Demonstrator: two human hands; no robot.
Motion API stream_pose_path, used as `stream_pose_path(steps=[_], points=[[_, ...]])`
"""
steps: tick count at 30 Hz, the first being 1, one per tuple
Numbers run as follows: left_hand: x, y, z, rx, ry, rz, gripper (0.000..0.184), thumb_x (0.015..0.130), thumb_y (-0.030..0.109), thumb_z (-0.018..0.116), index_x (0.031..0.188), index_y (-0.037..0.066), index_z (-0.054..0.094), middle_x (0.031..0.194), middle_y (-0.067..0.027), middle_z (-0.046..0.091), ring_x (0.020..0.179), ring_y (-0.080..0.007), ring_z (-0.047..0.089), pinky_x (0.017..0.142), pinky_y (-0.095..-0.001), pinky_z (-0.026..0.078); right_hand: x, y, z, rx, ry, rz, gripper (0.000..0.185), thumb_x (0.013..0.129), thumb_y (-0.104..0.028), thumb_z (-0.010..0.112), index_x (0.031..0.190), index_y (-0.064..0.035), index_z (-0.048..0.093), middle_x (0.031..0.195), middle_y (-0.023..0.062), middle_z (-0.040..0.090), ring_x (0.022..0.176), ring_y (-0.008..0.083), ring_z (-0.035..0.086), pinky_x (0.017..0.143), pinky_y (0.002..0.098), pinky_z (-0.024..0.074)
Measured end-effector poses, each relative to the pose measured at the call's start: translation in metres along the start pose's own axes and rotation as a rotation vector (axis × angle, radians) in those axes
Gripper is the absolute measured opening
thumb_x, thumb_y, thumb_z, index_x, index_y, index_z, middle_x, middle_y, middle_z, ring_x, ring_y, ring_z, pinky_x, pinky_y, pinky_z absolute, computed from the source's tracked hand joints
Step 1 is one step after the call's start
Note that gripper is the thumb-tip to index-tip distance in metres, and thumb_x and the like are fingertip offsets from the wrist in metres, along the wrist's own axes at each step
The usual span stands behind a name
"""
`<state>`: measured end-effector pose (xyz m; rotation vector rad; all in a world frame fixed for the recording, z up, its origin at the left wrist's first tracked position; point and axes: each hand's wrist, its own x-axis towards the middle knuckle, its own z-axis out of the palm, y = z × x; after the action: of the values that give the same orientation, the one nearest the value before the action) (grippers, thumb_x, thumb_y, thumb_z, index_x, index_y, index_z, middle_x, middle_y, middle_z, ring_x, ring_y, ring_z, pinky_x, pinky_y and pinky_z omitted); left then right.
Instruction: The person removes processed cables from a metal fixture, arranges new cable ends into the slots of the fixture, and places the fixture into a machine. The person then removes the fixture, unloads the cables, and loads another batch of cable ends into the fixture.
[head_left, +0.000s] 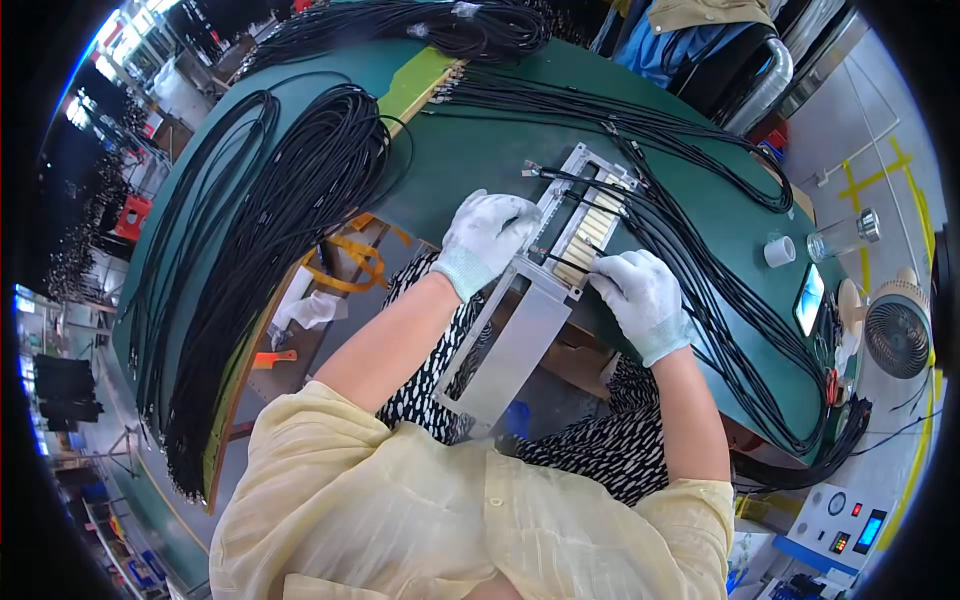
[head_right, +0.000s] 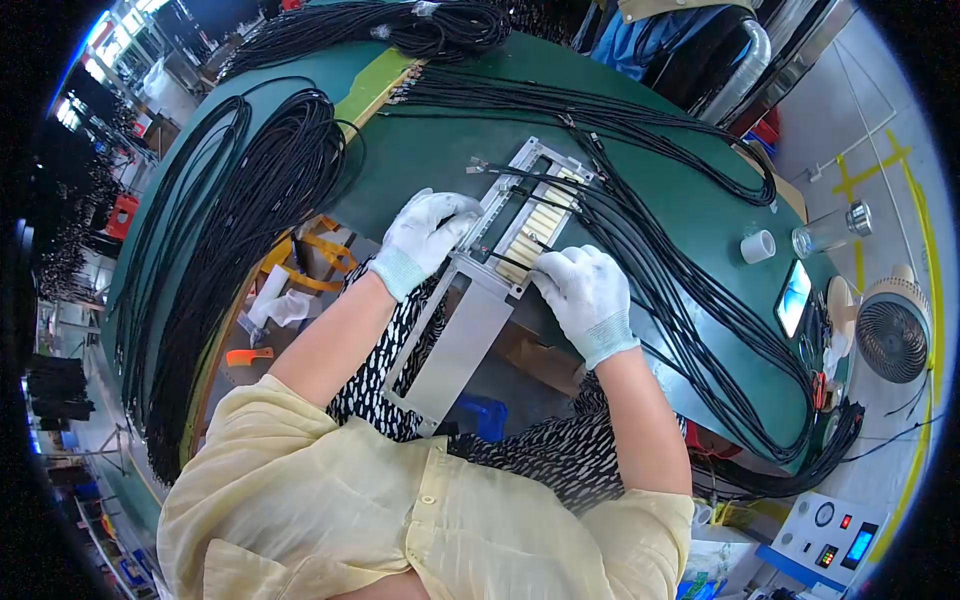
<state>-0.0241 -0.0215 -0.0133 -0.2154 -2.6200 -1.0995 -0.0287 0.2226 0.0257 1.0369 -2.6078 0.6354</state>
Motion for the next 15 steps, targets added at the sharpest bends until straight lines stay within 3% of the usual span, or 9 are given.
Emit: stream_pose_path(steps=[12, 13, 14, 15], points=[[0.0, -0.003, 0.002, 0.007, -0.006, 0.001, 0.019, 0.092, 0.02, 0.058, 0.101, 0.011, 0.071, 0.102, -0.0048, 0.07, 0.101, -0.0247, 0.06, 0.096, -0.0363, 0.044, 0.001, -0.004, 0.001, -0.05, -0.026, -0.046, 0.01, 0.078, -0.017, 0.07, 0.085, -0.0119, 0.067, 0.076, 0.0059, 0.061, 0.079, 0.027, 0.059, 0.072, 0.0399, 0.0481], [0.001, 0.001, -0.001, -0.056, -0.072, -0.067, 0.019, 0.092, 0.022, 0.058, 0.099, 0.013, 0.073, 0.111, -0.0068, 0.067, 0.111, -0.0249, 0.057, 0.103, -0.0387, 0.041, 0.001, -0.005, 0.001, -0.056, -0.039, -0.037, 0.011, 0.078, -0.015, 0.071, 0.086, -0.0095, 0.067, 0.077, 0.0069, 0.062, 0.08, 0.0282, 0.059, 0.074, 0.0403, 0.0483], [0.0, 0.002, 0.0, -0.056, -0.073, -0.066, 0.019, 0.092, 0.022, 0.058, 0.099, 0.013, 0.073, 0.111, -0.0068, 0.067, 0.111, -0.0249, 0.057, 0.103, -0.0387, 0.041, 0.001, -0.006, 0.002, -0.057, -0.038, -0.036, 0.011, 0.078, -0.015, 0.071, 0.086, -0.0095, 0.067, 0.077, 0.0069, 0.062, 0.08, 0.0282, 0.059, 0.074, 0.0403, 0.0483], [-0.003, 0.006, 0.001, -0.102, -0.051, 0.023, 0.018, 0.09, 0.024, 0.061, 0.099, 0.015, 0.074, 0.118, -0.009, 0.064, 0.116, -0.0269, 0.054, 0.105, -0.0406, 0.039, 0.0, -0.006, 0.004, -0.076, -0.05, -0.028, 0.01, 0.078, -0.015, 0.07, 0.086, -0.0096, 0.067, 0.077, 0.0069, 0.062, 0.08, 0.0282, 0.059, 0.074, 0.0404, 0.0481]])
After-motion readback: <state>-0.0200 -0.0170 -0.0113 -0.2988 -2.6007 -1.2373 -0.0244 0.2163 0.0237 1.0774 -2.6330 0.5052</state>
